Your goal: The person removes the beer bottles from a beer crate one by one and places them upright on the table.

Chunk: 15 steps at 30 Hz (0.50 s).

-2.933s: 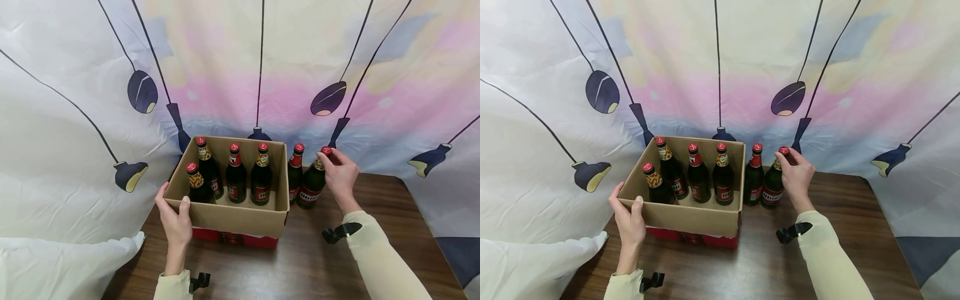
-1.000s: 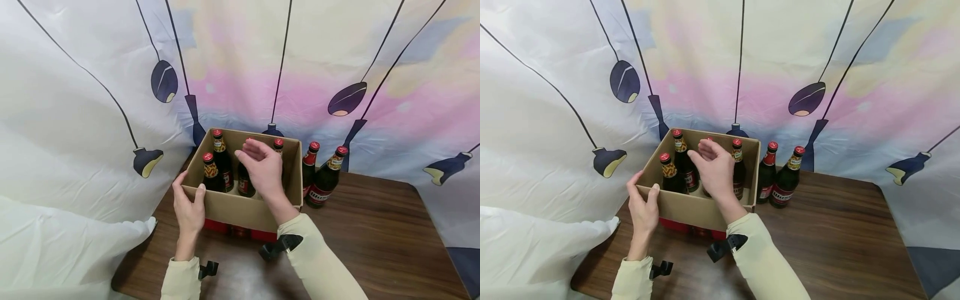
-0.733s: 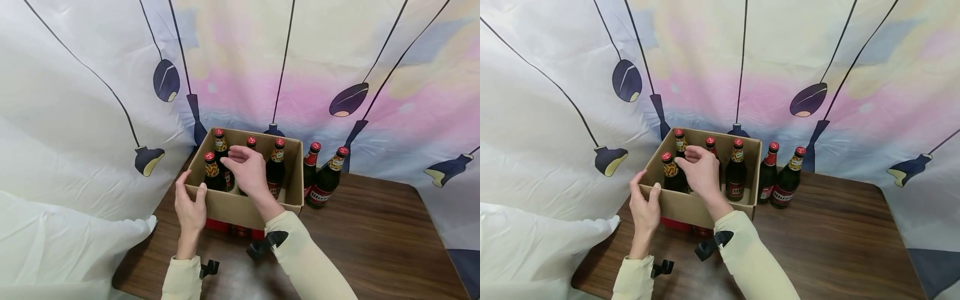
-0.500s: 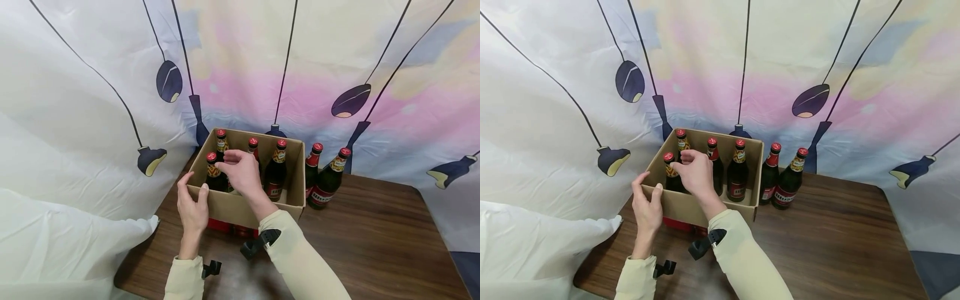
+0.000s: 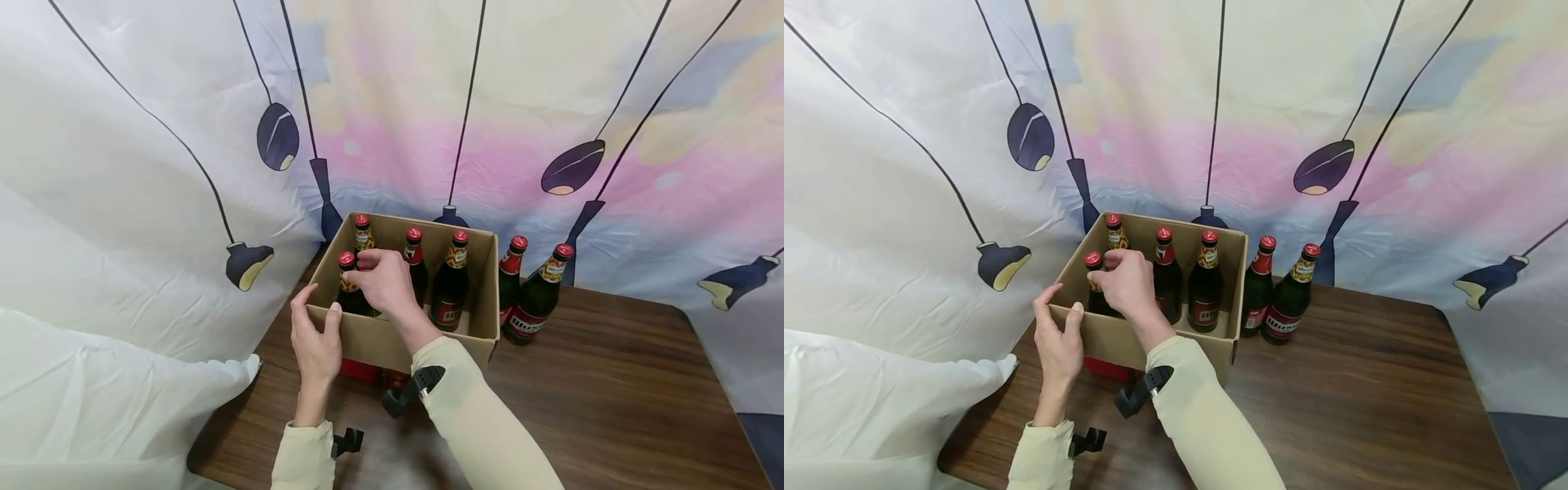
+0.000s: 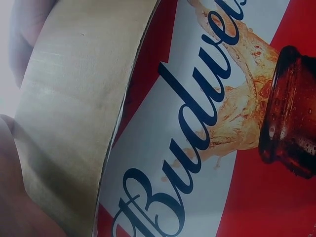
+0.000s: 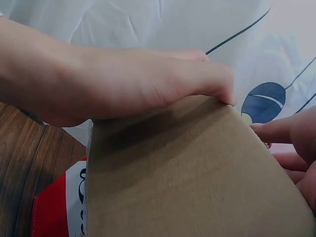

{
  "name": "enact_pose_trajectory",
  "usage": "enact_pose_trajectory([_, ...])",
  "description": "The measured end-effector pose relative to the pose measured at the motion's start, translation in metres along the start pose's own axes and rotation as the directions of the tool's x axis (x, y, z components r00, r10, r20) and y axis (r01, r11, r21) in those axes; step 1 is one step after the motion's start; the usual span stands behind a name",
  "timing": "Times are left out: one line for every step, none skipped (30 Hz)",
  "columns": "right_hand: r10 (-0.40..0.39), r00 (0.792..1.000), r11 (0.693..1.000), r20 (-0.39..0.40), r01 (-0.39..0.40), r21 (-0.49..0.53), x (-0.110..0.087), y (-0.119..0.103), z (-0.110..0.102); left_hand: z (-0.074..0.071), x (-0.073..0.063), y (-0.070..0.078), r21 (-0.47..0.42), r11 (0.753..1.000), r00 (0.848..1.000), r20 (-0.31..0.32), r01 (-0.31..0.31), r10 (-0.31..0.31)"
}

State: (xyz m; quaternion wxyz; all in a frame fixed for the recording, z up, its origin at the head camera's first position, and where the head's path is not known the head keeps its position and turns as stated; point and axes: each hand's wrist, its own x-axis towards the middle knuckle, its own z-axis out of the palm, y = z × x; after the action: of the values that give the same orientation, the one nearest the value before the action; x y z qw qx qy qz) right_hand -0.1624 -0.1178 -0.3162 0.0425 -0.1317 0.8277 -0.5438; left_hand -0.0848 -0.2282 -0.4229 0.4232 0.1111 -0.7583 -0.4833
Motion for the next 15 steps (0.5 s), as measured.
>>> enact_pose_trajectory([0.008, 1.000, 1.000, 0.009, -0.008, -0.014, 0.001, 0.000, 0.002, 0.000, -0.001, 0.000, -0.002, 1.000, 1.000, 0.002, 0.001, -0.001])
enact_pose_trajectory([0.016, 1.000, 0.999, 0.018, -0.015, -0.030, 0.002, -0.001, 0.003, 0.000, -0.001, -0.001, -0.002, 1.000, 1.000, 0.003, 0.002, -0.002])
enact_pose_trajectory([0.021, 0.999, 0.999, 0.027, -0.020, -0.050, 0.004, -0.001, 0.005, -0.001, -0.001, -0.001, -0.004, 1.000, 1.000, 0.004, 0.003, -0.003])
enact_pose_trajectory([0.026, 0.999, 0.997, 0.037, -0.023, -0.074, 0.005, -0.002, 0.006, -0.001, -0.001, -0.001, -0.006, 1.000, 1.000, 0.004, 0.003, -0.003])
enact_pose_trajectory([0.028, 0.998, 0.995, 0.048, -0.023, -0.097, 0.007, -0.003, 0.008, -0.001, -0.001, -0.001, -0.008, 1.000, 1.000, 0.003, 0.004, -0.004])
enact_pose_trajectory([0.030, 0.998, 0.992, 0.058, -0.023, -0.122, 0.008, -0.003, 0.010, -0.001, -0.001, -0.001, -0.010, 1.000, 1.000, 0.003, 0.006, -0.006])
enact_pose_trajectory([0.034, 0.997, 0.989, 0.070, -0.023, -0.146, 0.010, -0.004, 0.011, -0.001, -0.001, -0.001, -0.010, 1.000, 1.000, 0.004, 0.008, -0.008])
enact_pose_trajectory([0.037, 0.996, 0.985, 0.078, -0.023, -0.171, 0.011, -0.005, 0.013, -0.002, -0.001, -0.001, -0.010, 1.000, 1.000, 0.005, 0.010, -0.010])
enact_pose_trajectory([0.037, 0.995, 0.981, 0.088, -0.020, -0.193, 0.013, -0.005, 0.014, -0.002, 0.000, -0.001, -0.011, 1.000, 1.000, 0.007, 0.013, -0.013])
enact_pose_trajectory([0.040, 0.995, 0.977, 0.095, -0.019, -0.211, 0.014, -0.006, 0.015, -0.002, 0.000, -0.001, -0.010, 1.000, 1.000, 0.010, 0.017, -0.017])
enact_pose_trajectory([0.045, 0.994, 0.975, 0.100, -0.022, -0.223, 0.016, -0.006, 0.015, -0.002, 0.000, -0.001, -0.010, 1.000, 1.000, 0.015, 0.022, -0.022])
enact_pose_trajectory([0.051, 0.993, 0.972, 0.107, -0.025, -0.233, 0.017, -0.006, 0.015, -0.001, 0.001, 0.000, -0.010, 1.000, 0.999, 0.020, 0.027, -0.027])
enact_pose_trajectory([0.054, 0.993, 0.970, 0.108, -0.027, -0.241, 0.018, -0.005, 0.015, -0.001, 0.001, -0.001, -0.010, 0.999, 0.999, 0.024, 0.030, -0.030])
enact_pose_trajectory([0.056, 0.993, 0.969, 0.108, -0.028, -0.244, 0.020, -0.004, 0.015, -0.001, 0.001, -0.001, -0.010, 0.999, 0.999, 0.028, 0.033, -0.033])
enact_pose_trajectory([0.057, 0.993, 0.969, 0.108, -0.028, -0.246, 0.020, -0.003, 0.015, 0.000, 0.000, -0.001, -0.011, 0.999, 0.999, 0.032, 0.037, -0.036])
